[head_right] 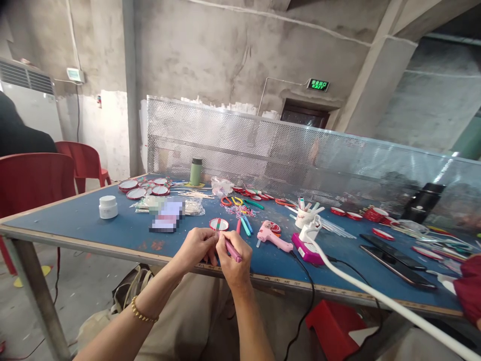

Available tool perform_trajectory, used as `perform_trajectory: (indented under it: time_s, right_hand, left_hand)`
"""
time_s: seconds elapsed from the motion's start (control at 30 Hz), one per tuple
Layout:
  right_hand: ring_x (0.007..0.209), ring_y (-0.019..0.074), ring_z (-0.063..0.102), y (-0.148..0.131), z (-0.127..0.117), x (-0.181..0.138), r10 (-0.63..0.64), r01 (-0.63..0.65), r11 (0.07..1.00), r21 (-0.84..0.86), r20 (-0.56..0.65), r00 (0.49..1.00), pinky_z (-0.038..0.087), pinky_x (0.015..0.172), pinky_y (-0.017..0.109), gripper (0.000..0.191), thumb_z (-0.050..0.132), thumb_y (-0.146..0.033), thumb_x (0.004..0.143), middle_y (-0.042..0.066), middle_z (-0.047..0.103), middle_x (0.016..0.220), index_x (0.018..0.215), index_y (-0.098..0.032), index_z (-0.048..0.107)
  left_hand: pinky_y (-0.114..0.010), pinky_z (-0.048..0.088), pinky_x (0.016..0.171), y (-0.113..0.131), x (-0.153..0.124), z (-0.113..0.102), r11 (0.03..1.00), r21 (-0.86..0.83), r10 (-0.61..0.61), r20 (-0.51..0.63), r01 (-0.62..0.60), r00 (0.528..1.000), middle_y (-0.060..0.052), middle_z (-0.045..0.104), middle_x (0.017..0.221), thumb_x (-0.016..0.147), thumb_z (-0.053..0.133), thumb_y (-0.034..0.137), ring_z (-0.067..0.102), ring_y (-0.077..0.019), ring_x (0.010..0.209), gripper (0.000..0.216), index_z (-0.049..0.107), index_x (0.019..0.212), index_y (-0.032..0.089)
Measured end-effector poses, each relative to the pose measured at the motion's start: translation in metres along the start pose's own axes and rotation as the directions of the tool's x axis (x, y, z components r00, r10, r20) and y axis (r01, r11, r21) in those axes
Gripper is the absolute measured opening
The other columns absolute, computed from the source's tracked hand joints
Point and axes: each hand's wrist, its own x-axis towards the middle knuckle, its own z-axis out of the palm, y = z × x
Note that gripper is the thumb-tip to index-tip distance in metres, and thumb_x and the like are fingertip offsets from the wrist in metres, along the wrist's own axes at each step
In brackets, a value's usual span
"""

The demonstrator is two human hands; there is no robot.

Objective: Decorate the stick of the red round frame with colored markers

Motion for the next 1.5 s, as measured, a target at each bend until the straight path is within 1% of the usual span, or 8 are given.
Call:
perform_trajectory:
  time_s: [0.23,0.4,0.57,0.7,0.9,1.27,1.43,1.5]
  right_hand:
    - [0.062,0.0142,0.067,0.0003,0.0005,0.0002,-0.017,0.017,1.000,0.000,0.017,1.000,0.051,0.061,0.024,0.017,0.054,-0.020,0.094,0.003,0.072,0.072,0.082,-0.019,0.066]
    - [0.062,0.0144,0.067,0.0006,0.0005,0.0001,-0.007,0.007,1.000,-0.001,0.021,1.000,0.051,0.061,0.024,0.018,0.054,-0.020,0.094,0.003,0.072,0.072,0.082,-0.019,0.066]
    - [0.061,0.0141,0.067,0.0000,0.0008,0.0009,-0.022,0.022,1.000,0.000,0.013,1.000,0.050,0.059,0.024,0.018,0.053,-0.020,0.094,0.003,0.072,0.071,0.081,-0.019,0.066]
    - [0.061,0.0142,0.067,-0.0002,0.0008,0.0011,-0.019,0.019,1.000,-0.007,0.020,1.000,0.051,0.059,0.024,0.018,0.053,-0.021,0.095,0.003,0.072,0.072,0.082,-0.020,0.066]
    - [0.062,0.0144,0.067,0.0005,0.0012,0.0008,-0.012,0.012,1.000,-0.006,0.021,1.000,0.050,0.060,0.024,0.018,0.054,-0.021,0.094,0.003,0.071,0.071,0.081,-0.019,0.065]
    - [0.061,0.0144,0.067,0.0007,0.0004,0.0009,-0.016,0.017,0.999,-0.028,0.026,1.000,0.050,0.060,0.024,0.018,0.053,-0.021,0.094,0.002,0.071,0.070,0.080,-0.020,0.065]
    - [0.051,0.0131,0.061,-0.0003,-0.0001,0.0011,0.021,-0.021,1.000,-0.001,-0.038,0.999,0.048,0.054,0.024,0.020,0.053,-0.021,0.094,-0.001,0.065,0.060,0.078,-0.020,0.064]
    - [0.050,0.0131,0.060,-0.0003,0.0001,0.0009,0.015,-0.016,1.000,-0.006,-0.042,0.999,0.048,0.054,0.024,0.020,0.053,-0.021,0.094,-0.001,0.064,0.059,0.078,-0.020,0.064]
  left_hand:
    - [-0.018,0.037,0.039,-0.0033,0.0007,-0.0006,1.000,0.010,0.022,0.003,-0.022,1.000,0.002,0.056,0.044,0.088,0.048,0.036,0.067,-0.0159,0.045,0.034,0.049,0.058,0.019]
    - [-0.017,0.037,0.040,-0.0013,-0.0002,-0.0006,1.000,0.008,0.010,0.009,-0.010,1.000,0.002,0.056,0.043,0.088,0.047,0.037,0.066,-0.0149,0.045,0.035,0.050,0.059,0.019]
    - [-0.018,0.037,0.040,-0.0002,-0.0011,-0.0005,1.000,0.013,0.014,0.005,-0.014,1.000,0.002,0.056,0.044,0.088,0.047,0.037,0.067,-0.0156,0.046,0.035,0.048,0.058,0.019]
    - [-0.018,0.038,0.040,-0.0004,-0.0009,-0.0008,1.000,0.018,0.014,0.009,-0.015,1.000,0.002,0.057,0.046,0.088,0.047,0.036,0.067,-0.0155,0.046,0.034,0.051,0.059,0.019]
    - [-0.017,0.036,0.039,-0.0005,-0.0004,-0.0010,1.000,0.015,0.014,0.009,-0.014,1.000,0.003,0.055,0.044,0.088,0.047,0.037,0.067,-0.0153,0.045,0.035,0.049,0.058,0.019]
    - [-0.017,0.037,0.038,-0.0009,0.0007,-0.0018,1.000,0.008,0.011,0.017,-0.011,1.000,0.003,0.058,0.046,0.089,0.047,0.038,0.067,-0.0146,0.044,0.034,0.050,0.060,0.019]
    - [-0.016,0.036,0.038,0.0014,0.0002,-0.0011,1.000,0.008,-0.020,0.004,0.020,1.000,0.002,0.059,0.046,0.087,0.048,0.032,0.065,-0.0135,0.042,0.033,0.051,0.058,0.018]
    - [-0.016,0.035,0.038,0.0026,-0.0003,-0.0008,1.000,0.001,-0.026,-0.001,0.026,1.000,0.002,0.059,0.046,0.087,0.048,0.031,0.065,-0.0132,0.042,0.033,0.050,0.057,0.018]
